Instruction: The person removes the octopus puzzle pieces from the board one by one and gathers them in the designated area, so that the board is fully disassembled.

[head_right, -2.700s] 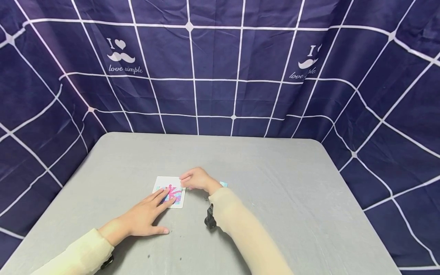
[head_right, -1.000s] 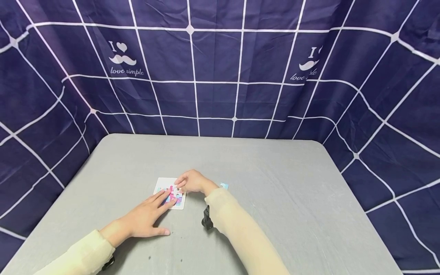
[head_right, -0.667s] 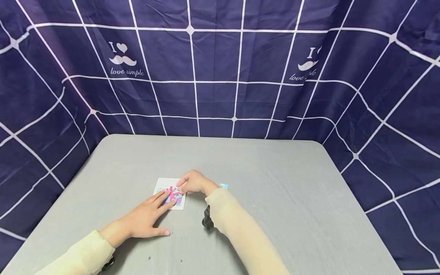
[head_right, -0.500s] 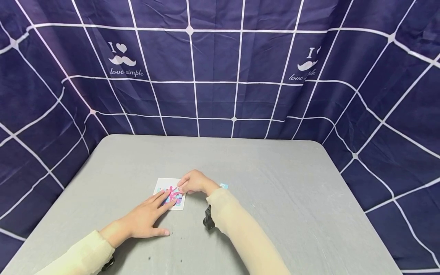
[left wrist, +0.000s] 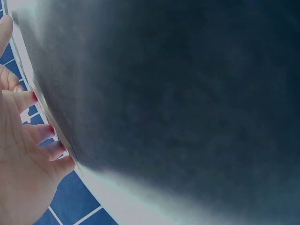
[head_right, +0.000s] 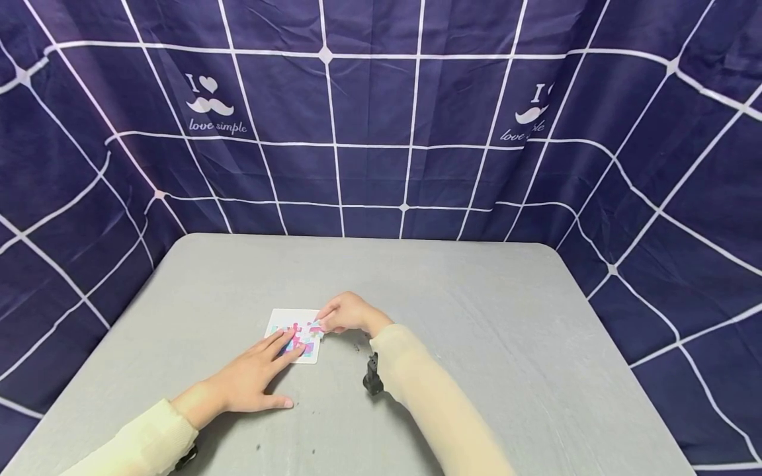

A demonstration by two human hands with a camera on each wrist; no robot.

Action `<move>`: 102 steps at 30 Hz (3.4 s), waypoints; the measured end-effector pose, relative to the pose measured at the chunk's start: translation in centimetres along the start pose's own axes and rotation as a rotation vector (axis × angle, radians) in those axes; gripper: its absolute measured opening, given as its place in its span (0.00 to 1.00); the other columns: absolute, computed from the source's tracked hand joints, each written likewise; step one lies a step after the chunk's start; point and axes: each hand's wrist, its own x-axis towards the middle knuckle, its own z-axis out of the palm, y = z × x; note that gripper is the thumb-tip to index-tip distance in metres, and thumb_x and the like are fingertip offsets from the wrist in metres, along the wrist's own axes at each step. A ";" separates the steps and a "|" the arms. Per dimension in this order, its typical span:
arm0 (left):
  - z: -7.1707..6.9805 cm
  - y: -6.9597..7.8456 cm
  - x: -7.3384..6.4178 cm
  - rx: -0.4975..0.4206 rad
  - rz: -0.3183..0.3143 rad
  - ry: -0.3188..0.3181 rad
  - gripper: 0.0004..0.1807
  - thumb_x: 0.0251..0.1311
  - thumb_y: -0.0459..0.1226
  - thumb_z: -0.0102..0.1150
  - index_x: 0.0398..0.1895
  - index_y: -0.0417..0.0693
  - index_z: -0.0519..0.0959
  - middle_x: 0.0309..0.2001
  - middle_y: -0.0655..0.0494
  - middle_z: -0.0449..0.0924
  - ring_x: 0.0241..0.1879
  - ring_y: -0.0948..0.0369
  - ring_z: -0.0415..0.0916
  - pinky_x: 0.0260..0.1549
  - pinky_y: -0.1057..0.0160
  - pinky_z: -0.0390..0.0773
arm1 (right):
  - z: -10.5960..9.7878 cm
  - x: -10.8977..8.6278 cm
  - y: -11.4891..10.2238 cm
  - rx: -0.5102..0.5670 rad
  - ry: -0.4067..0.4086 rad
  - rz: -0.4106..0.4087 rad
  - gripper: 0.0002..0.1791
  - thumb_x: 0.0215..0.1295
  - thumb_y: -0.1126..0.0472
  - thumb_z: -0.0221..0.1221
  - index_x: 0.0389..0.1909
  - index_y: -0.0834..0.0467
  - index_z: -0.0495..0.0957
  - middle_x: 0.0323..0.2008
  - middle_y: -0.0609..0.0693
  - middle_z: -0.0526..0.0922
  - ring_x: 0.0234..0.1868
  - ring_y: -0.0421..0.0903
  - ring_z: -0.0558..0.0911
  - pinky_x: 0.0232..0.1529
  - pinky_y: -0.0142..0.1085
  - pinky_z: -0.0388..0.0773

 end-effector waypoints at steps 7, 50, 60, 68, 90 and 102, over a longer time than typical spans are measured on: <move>0.2 -0.1 0.0 0.005 0.006 0.018 0.51 0.51 0.69 0.53 0.72 0.47 0.59 0.71 0.37 0.51 0.70 0.41 0.48 0.63 0.43 0.56 | -0.9 -0.5 0.5 0.013 0.011 0.007 0.14 0.53 0.71 0.66 0.43 0.65 0.83 0.35 0.54 0.86 0.32 0.44 0.83 0.34 0.36 0.81; -0.3 0.2 -0.1 0.004 0.012 0.028 0.49 0.53 0.66 0.56 0.71 0.45 0.61 0.70 0.37 0.53 0.69 0.40 0.49 0.63 0.44 0.56 | -5.4 -6.7 4.8 0.032 -0.077 0.015 0.14 0.56 0.71 0.64 0.44 0.71 0.80 0.36 0.58 0.85 0.35 0.44 0.84 0.37 0.38 0.81; -0.1 0.2 0.0 0.012 0.011 0.024 0.50 0.53 0.66 0.55 0.71 0.45 0.61 0.70 0.37 0.53 0.69 0.40 0.49 0.63 0.44 0.55 | -6.1 -7.5 5.6 -0.010 -0.097 0.030 0.13 0.55 0.71 0.64 0.42 0.69 0.81 0.34 0.57 0.86 0.32 0.42 0.83 0.34 0.36 0.80; -0.2 0.2 -0.1 0.009 0.011 0.028 0.49 0.53 0.66 0.55 0.71 0.45 0.61 0.70 0.37 0.52 0.69 0.40 0.49 0.63 0.44 0.56 | -6.5 -7.9 5.8 -0.010 -0.091 0.073 0.12 0.54 0.72 0.64 0.41 0.68 0.81 0.33 0.56 0.86 0.30 0.40 0.82 0.32 0.33 0.79; 0.2 0.0 -0.1 0.005 0.010 0.027 0.49 0.53 0.67 0.53 0.72 0.46 0.60 0.71 0.37 0.52 0.69 0.41 0.48 0.63 0.44 0.55 | -6.5 -8.1 6.1 -0.046 -0.022 0.124 0.10 0.51 0.73 0.65 0.37 0.67 0.81 0.30 0.55 0.86 0.29 0.43 0.84 0.31 0.35 0.80; 0.0 0.0 -0.1 0.004 0.019 0.038 0.49 0.53 0.66 0.54 0.71 0.46 0.61 0.70 0.37 0.52 0.69 0.40 0.49 0.63 0.44 0.56 | -7.4 -8.3 5.9 -0.025 -0.035 0.100 0.13 0.52 0.71 0.65 0.40 0.69 0.80 0.33 0.56 0.86 0.32 0.43 0.84 0.35 0.37 0.81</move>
